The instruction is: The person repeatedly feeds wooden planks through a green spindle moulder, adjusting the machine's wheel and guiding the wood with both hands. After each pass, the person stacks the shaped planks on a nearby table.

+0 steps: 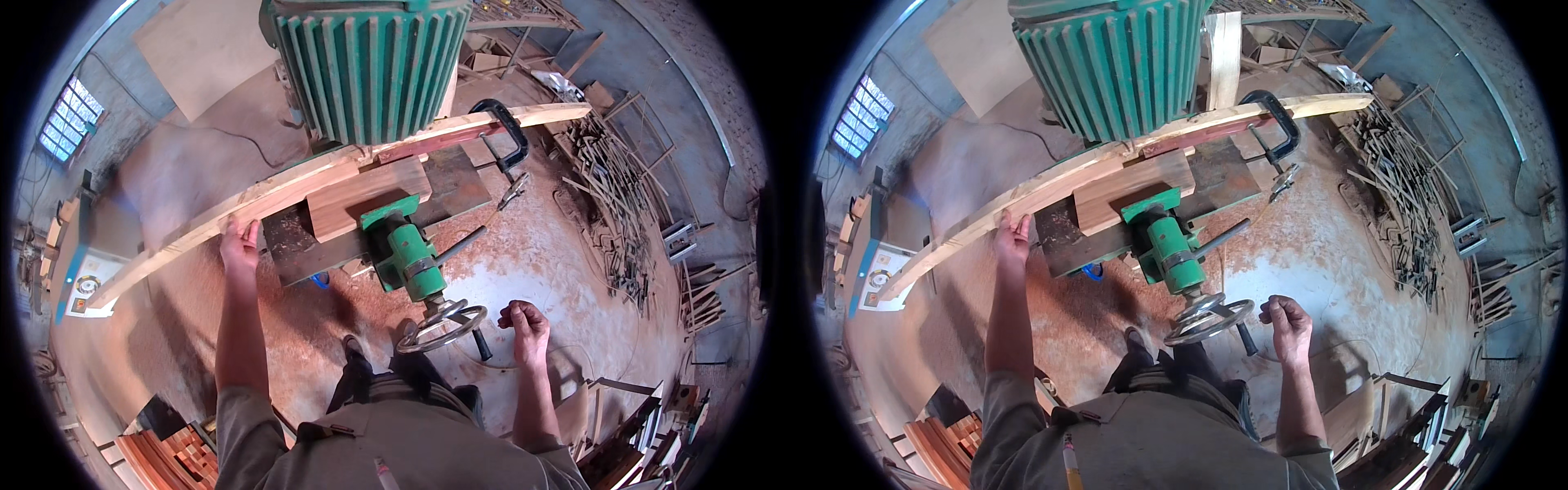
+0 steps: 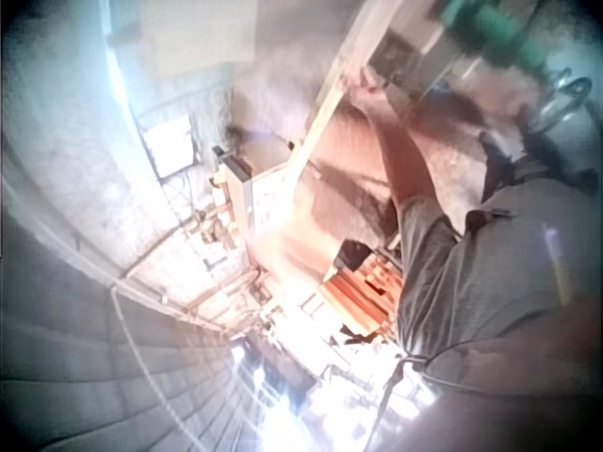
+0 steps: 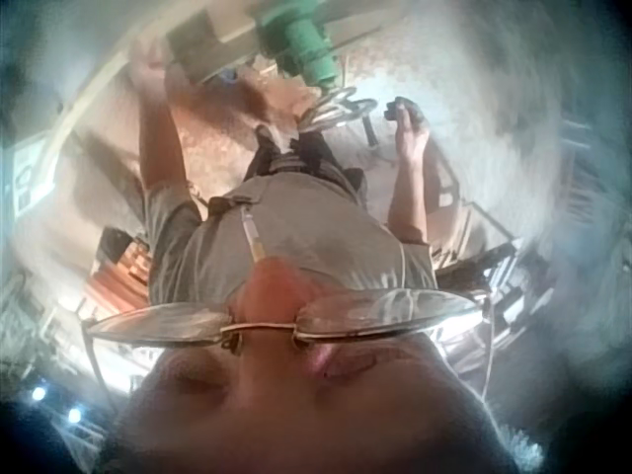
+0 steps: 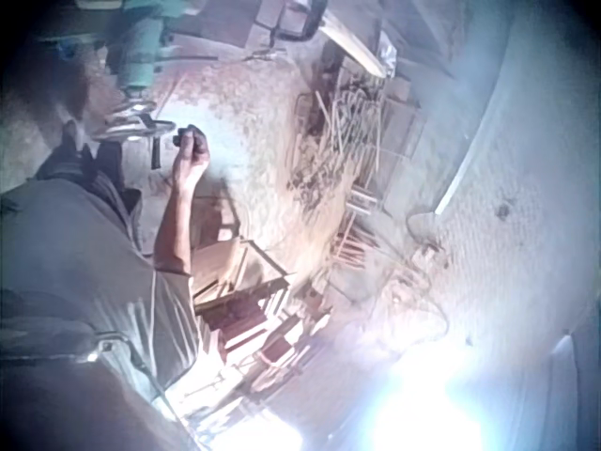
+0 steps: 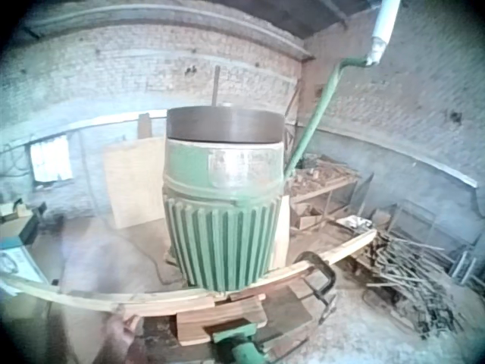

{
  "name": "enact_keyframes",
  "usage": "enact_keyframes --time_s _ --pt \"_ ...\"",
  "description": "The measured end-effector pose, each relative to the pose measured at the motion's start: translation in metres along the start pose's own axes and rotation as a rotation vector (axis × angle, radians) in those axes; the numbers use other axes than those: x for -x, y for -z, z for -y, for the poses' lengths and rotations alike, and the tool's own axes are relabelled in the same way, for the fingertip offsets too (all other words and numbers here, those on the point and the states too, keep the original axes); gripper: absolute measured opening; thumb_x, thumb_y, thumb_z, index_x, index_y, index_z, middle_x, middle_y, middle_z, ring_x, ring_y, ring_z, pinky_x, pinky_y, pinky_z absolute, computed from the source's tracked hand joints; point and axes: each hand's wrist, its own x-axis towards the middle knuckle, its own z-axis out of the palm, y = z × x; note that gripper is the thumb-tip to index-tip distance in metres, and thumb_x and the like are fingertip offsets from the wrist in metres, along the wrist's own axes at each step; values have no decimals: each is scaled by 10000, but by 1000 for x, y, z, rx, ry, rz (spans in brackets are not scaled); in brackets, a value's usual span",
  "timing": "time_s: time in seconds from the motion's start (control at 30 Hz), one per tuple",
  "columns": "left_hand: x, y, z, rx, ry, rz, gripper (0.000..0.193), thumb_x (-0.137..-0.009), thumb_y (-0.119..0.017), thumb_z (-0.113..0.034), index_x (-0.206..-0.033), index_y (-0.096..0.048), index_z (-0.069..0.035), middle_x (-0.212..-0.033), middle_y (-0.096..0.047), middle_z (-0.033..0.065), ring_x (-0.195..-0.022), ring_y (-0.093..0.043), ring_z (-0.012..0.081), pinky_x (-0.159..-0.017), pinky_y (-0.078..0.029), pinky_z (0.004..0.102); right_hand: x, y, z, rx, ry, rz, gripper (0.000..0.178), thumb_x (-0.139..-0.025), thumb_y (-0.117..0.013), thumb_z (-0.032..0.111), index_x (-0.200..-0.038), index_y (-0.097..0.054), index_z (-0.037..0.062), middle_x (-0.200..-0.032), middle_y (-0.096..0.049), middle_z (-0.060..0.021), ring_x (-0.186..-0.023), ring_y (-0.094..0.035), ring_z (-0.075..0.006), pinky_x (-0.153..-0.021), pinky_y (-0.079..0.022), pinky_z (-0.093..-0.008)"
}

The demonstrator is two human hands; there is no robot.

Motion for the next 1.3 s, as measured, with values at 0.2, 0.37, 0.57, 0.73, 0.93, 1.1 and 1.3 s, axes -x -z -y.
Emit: enact_keyframes --time_s 0.2,0.37,0.57,0.73,0.93,1.1,1.3 --pt "0 -5 19 -14 16 -35 265 -893 -573 -197 -1107 -523 -49 -1009 -613 84 -926 -606 191 -822 -542 360 -14 10 -16 50 -40 38 195 -901 -567 150 -928 -625 -34 -796 -640 -81 -676 -592 -120 -644 -498 -258" --pt "8 -29 39 -39 3 -44 286 -888 -583 -200 -1125 -507 -61 -1038 -599 77 -953 -596 196 -821 -539 365 -16 7 -21 43 -71 46 189 -898 -571 148 -923 -629 -29 -792 -640 -70 -675 -587 -111 -638 -493 -247" --pt "14 -38 47 -27 8 -84 319 -878 -601 -215 -1144 -501 -70 -1038 -583 79 -967 -580 217 -832 -530 372 -27 -3 -21 57 -39 57 211 -904 -553 156 -962 -605 -40 -824 -635 -105 -704 -605 -150 -650 -513 -278" --pt "14 -41 50 8 11 -67 348 -874 -610 -226 -1155 -484 -65 -1066 -570 94 -983 -572 259 -850 -515 395 -85 -44 -26 -398 -195 17 356 -921 -512 291 -1119 -502 -4 -995 -601 -138 -853 -599 -233 -753 -501 -356" --pt "15 -40 49 -14 42 -35 366 -870 -617 -264 -1148 -469 -77 -1097 -532 80 -959 -575 283 -830 -510 420 -148 -103 11 -800 -255 50 383 -930 -456 399 -1018 -486 27 -831 -571 -106 -738 -570 -259 -719 -482 -410" --pt "16 -24 50 -8 49 -14 342 -877 -603 -253 -1143 -472 -83 -1083 -539 73 -887 -601 279 -778 -520 402 -62 -217 101 389 171 707 368 -900 -445 383 -840 -608 59 -731 -605 -130 -704 -594 -260 -718 -481 -380" --pt "25 -39 49 -107 27 -27 316 -855 -591 -179 -1158 -523 -119 -970 -595 47 -825 -605 189 -735 -514 307 -17 -280 76 1059 647 810 420 -871 -471 399 -674 -653 76 -656 -630 -131 -619 -624 -318 -615 -518 -420"
